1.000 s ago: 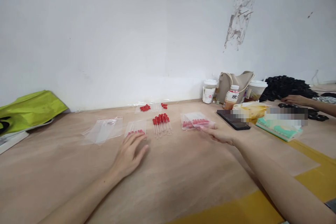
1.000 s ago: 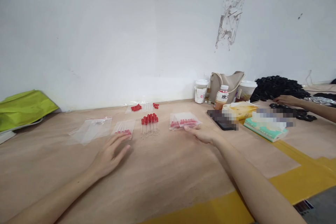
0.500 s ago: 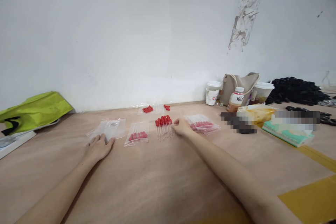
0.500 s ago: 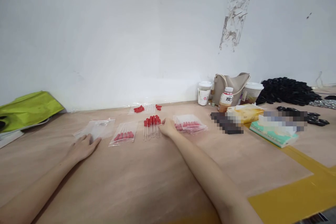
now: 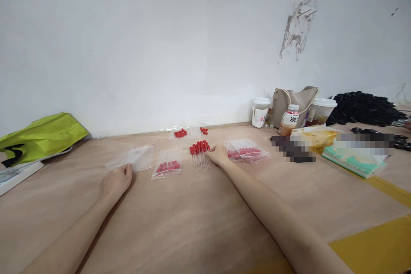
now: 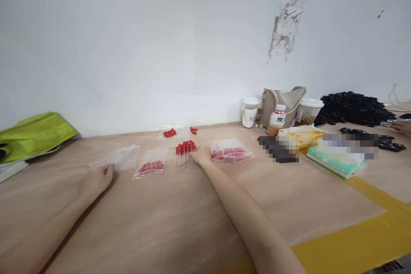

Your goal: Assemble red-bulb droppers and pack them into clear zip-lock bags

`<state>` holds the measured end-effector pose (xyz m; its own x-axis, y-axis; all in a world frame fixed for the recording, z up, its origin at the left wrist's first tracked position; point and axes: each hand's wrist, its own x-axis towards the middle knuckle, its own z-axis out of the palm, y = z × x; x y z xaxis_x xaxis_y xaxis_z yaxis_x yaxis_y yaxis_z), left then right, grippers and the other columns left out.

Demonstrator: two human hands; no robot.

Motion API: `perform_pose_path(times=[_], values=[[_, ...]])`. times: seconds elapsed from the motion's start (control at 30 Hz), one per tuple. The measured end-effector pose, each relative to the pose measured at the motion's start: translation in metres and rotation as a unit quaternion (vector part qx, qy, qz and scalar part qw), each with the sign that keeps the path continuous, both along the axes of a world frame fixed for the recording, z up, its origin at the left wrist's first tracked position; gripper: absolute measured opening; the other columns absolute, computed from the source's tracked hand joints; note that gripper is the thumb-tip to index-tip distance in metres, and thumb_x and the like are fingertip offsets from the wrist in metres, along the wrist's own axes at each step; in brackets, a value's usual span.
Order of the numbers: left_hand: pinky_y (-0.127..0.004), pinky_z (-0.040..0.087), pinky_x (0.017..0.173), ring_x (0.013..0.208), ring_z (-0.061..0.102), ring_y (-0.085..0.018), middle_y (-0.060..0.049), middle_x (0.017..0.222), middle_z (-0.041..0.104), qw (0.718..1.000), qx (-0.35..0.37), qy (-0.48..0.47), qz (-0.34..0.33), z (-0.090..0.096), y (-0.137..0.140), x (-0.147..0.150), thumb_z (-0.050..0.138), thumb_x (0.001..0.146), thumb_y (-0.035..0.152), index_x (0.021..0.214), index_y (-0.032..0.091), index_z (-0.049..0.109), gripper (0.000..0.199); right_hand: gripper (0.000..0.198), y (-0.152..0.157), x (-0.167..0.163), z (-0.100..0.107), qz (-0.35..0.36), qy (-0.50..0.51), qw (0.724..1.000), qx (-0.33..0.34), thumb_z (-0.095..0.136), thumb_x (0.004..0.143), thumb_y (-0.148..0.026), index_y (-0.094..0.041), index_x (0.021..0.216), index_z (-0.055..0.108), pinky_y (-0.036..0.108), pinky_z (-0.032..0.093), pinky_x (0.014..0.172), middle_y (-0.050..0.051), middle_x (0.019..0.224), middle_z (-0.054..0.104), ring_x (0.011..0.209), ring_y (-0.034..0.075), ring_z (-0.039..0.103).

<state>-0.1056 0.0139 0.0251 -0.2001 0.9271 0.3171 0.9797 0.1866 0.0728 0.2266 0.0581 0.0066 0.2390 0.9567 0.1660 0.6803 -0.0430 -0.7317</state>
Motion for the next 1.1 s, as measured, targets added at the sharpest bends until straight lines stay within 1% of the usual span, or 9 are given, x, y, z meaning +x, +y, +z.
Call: perform_pose_path(times=[0.1, 0.23, 0.33, 0.43, 0.57, 0.7, 0.8, 0.9, 1.1], values=[[-0.041, 0.047, 0.059, 0.080, 0.062, -0.034, -0.015, 0.091, 0.067, 0.997, 0.066, -0.014, -0.024, 0.010, -0.010, 0.014, 0.022, 0.090, 0.038, 0.110, 0.015, 0.058, 0.048, 0.014, 0.000, -0.004, 0.001, -0.010, 0.001, 1.000, -0.003, 0.057, 0.058, -0.025, -0.017, 0.047, 0.056, 0.023, 0.035, 0.049, 0.004, 0.049, 0.056, 0.055, 0.016, 0.055], [-0.030, 0.040, 0.093, 0.110, 0.051, -0.019, -0.001, 0.116, 0.059, 0.967, 0.145, -0.020, -0.206, 0.020, -0.023, 0.047, 0.033, 0.088, 0.035, 0.109, 0.021, 0.059, 0.036, 0.017, 0.000, -0.009, 0.004, -0.019, 0.018, 1.000, 0.000, 0.057, 0.059, -0.024, -0.018, 0.045, 0.050, 0.023, 0.032, 0.046, 0.002, 0.044, 0.049, 0.052, 0.016, 0.052], [-0.035, 0.035, 0.099, 0.107, 0.054, -0.018, -0.004, 0.111, 0.062, 0.857, 0.148, -0.028, -0.494, 0.020, -0.038, 0.076, 0.037, 0.088, 0.028, 0.107, 0.019, 0.061, 0.032, 0.025, -0.001, -0.004, 0.009, -0.015, 0.043, 0.999, 0.001, 0.056, 0.062, -0.026, -0.019, 0.040, 0.044, 0.023, 0.029, 0.043, -0.001, 0.038, 0.039, 0.047, 0.014, 0.047], [-0.036, 0.034, 0.100, 0.112, 0.049, -0.017, -0.004, 0.115, 0.059, 0.810, 0.058, -0.044, -0.581, 0.015, -0.062, 0.101, 0.038, 0.089, 0.024, 0.116, 0.020, 0.054, 0.032, 0.030, -0.006, 0.009, 0.016, 0.005, 0.084, 0.996, -0.002, 0.056, 0.064, -0.030, -0.019, 0.040, 0.042, 0.022, 0.027, 0.041, -0.003, 0.037, 0.034, 0.042, 0.011, 0.042], [-0.039, 0.028, 0.103, 0.124, 0.034, -0.019, -0.003, 0.132, 0.043, 0.790, -0.107, -0.053, -0.602, 0.008, -0.091, 0.119, 0.039, 0.090, 0.032, 0.129, 0.025, 0.039, 0.040, 0.021, -0.028, 0.037, 0.026, 0.064, 0.156, 0.986, 0.004, 0.051, 0.069, -0.032, -0.016, 0.056, 0.050, 0.020, 0.028, 0.039, -0.004, 0.043, 0.041, 0.038, 0.007, 0.037], [-0.047, 0.019, 0.104, 0.128, 0.025, -0.022, -0.001, 0.139, 0.031, 0.799, -0.168, -0.051, -0.576, 0.004, -0.098, 0.120, 0.035, 0.091, 0.037, 0.132, 0.031, 0.032, 0.042, 0.023, -0.070, 0.063, 0.025, 0.114, 0.221, 0.967, 0.053, 0.052, 0.070, -0.034, -0.016, 0.084, 0.049, 0.018, 0.036, 0.047, -0.003, 0.062, 0.055, 0.049, 0.007, 0.047], [-0.046, 0.021, 0.104, 0.128, 0.026, -0.020, 0.001, 0.140, 0.030, 0.796, -0.175, -0.074, -0.575, 0.001, -0.097, 0.121, 0.030, 0.092, 0.034, 0.132, 0.033, 0.032, 0.039, 0.063, -0.101, 0.078, 0.017, 0.184, 0.323, 0.924, 0.088, 0.060, 0.064, -0.030, -0.019, 0.118, 0.029, 0.018, 0.037, 0.046, -0.007, 0.058, 0.053, 0.048, 0.008, 0.049], [-0.043, 0.023, 0.105, 0.127, 0.027, -0.019, 0.001, 0.139, 0.031, 0.788, -0.146, -0.103, -0.590, -0.003, -0.097, 0.126, 0.030, 0.093, 0.030, 0.133, 0.031, 0.028, 0.041, 0.091, -0.118, 0.085, 0.006, 0.187, 0.378, 0.905, 0.059, 0.063, 0.060, -0.025, -0.024, 0.129, 0.005, 0.020, 0.039, 0.043, -0.010, 0.056, 0.053, 0.042, 0.010, 0.050], [-0.039, 0.033, 0.099, 0.119, 0.040, -0.020, -0.003, 0.126, 0.049, 0.813, -0.043, -0.138, -0.564, -0.007, -0.094, 0.127, 0.038, 0.089, 0.027, 0.122, 0.026, 0.047, 0.034, 0.077, -0.119, 0.082, -0.009, 0.088, 0.426, 0.898, 0.071, 0.057, 0.065, -0.032, -0.023, 0.124, 0.009, 0.020, 0.041, 0.039, -0.009, 0.055, 0.055, 0.041, 0.012, 0.054]])
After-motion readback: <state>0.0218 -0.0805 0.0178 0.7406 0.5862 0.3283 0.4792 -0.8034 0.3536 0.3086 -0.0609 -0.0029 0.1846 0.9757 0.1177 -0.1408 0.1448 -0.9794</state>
